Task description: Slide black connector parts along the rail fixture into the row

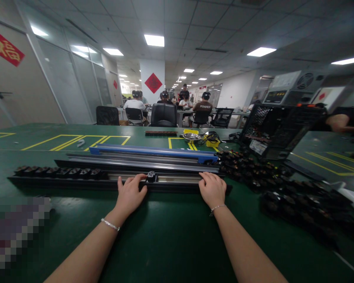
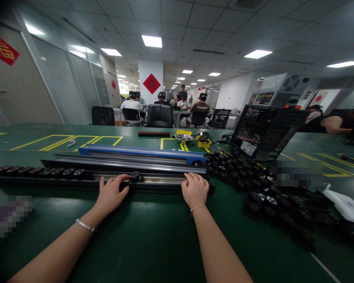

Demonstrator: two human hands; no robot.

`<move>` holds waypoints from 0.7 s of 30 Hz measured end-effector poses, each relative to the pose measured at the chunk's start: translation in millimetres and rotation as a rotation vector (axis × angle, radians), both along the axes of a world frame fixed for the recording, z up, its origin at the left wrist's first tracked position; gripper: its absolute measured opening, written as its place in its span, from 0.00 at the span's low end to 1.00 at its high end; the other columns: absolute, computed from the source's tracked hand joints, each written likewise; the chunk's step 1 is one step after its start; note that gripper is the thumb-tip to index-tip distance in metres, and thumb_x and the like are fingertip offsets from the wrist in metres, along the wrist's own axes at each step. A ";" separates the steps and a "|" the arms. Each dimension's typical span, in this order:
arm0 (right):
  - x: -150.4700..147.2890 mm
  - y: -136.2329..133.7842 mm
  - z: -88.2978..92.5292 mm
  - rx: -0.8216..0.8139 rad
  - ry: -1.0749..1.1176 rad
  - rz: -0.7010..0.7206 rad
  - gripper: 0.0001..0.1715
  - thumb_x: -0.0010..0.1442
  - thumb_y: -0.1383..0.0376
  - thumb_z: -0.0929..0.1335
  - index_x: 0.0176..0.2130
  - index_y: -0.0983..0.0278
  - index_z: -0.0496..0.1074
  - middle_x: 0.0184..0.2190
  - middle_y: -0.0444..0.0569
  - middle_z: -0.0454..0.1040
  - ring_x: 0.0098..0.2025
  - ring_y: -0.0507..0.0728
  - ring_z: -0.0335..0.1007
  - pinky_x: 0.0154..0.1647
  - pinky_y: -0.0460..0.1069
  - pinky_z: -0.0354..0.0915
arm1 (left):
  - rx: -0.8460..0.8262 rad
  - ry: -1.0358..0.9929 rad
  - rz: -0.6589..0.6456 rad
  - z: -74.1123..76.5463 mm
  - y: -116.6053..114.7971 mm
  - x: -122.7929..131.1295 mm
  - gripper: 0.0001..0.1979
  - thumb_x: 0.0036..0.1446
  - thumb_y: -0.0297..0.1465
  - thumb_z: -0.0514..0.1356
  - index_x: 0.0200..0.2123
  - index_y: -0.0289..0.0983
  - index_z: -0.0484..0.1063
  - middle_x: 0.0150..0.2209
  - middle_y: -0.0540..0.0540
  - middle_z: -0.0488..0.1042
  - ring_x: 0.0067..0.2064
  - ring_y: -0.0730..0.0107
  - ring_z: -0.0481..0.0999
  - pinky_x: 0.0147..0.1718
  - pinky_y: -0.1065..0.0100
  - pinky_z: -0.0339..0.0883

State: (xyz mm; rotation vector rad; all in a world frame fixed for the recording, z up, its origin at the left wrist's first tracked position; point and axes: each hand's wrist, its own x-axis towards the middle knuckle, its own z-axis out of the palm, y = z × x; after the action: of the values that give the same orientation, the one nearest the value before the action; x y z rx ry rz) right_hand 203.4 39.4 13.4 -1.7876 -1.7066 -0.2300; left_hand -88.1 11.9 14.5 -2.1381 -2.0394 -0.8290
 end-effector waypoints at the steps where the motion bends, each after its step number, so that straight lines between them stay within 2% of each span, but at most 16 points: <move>1: 0.1 0.1 -0.1 0.000 0.000 0.001 0.21 0.56 0.66 0.59 0.45 0.57 0.74 0.49 0.45 0.73 0.53 0.58 0.60 0.54 0.56 0.47 | 0.002 0.004 -0.007 -0.3 0.1 0.2 0.16 0.54 0.36 0.51 0.48 0.45 0.65 0.43 0.48 0.75 0.50 0.60 0.69 0.59 0.38 0.32; 8: -1.2 -2.1 -0.1 0.044 -0.031 0.036 0.21 0.58 0.66 0.58 0.45 0.59 0.74 0.49 0.47 0.73 0.53 0.58 0.61 0.55 0.57 0.47 | -0.010 0.021 -0.040 0.0 -0.8 3.9 0.18 0.54 0.35 0.53 0.50 0.46 0.65 0.45 0.48 0.75 0.50 0.60 0.69 0.58 0.38 0.31; 12: -18.5 -11.2 3.9 0.075 -0.104 0.219 0.21 0.58 0.67 0.58 0.47 0.61 0.72 0.49 0.49 0.72 0.53 0.57 0.60 0.57 0.55 0.46 | -0.014 0.031 -0.043 0.9 -1.1 4.6 0.19 0.54 0.36 0.52 0.50 0.47 0.64 0.44 0.48 0.75 0.50 0.59 0.69 0.58 0.37 0.31; 16: -47.9 -22.4 7.6 0.032 -0.148 0.441 0.22 0.57 0.67 0.59 0.50 0.59 0.70 0.48 0.48 0.72 0.53 0.56 0.60 0.59 0.55 0.45 | -0.023 0.039 -0.042 1.1 -0.7 5.2 0.19 0.54 0.36 0.52 0.50 0.47 0.64 0.44 0.47 0.75 0.50 0.58 0.69 0.58 0.37 0.32; 19: -67.1 -27.7 8.6 -0.061 -0.150 0.537 0.24 0.57 0.66 0.60 0.53 0.58 0.66 0.49 0.47 0.71 0.52 0.55 0.60 0.59 0.54 0.44 | -0.005 0.052 -0.036 0.6 -0.6 6.1 0.19 0.53 0.35 0.53 0.50 0.46 0.64 0.44 0.47 0.75 0.50 0.58 0.69 0.58 0.37 0.32; 21: -75.8 -29.3 9.2 -0.108 -0.163 0.549 0.26 0.56 0.66 0.60 0.55 0.56 0.64 0.50 0.47 0.70 0.52 0.55 0.60 0.60 0.56 0.42 | 0.004 0.058 -0.032 0.4 -0.7 6.6 0.19 0.53 0.35 0.53 0.50 0.46 0.64 0.44 0.47 0.75 0.50 0.58 0.68 0.58 0.37 0.32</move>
State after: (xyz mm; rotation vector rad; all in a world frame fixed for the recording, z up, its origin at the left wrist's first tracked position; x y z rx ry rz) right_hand 127.6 10.2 22.6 -1.3286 -2.2882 -0.0447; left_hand -81.5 11.2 14.9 -2.1714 -1.9796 -0.7644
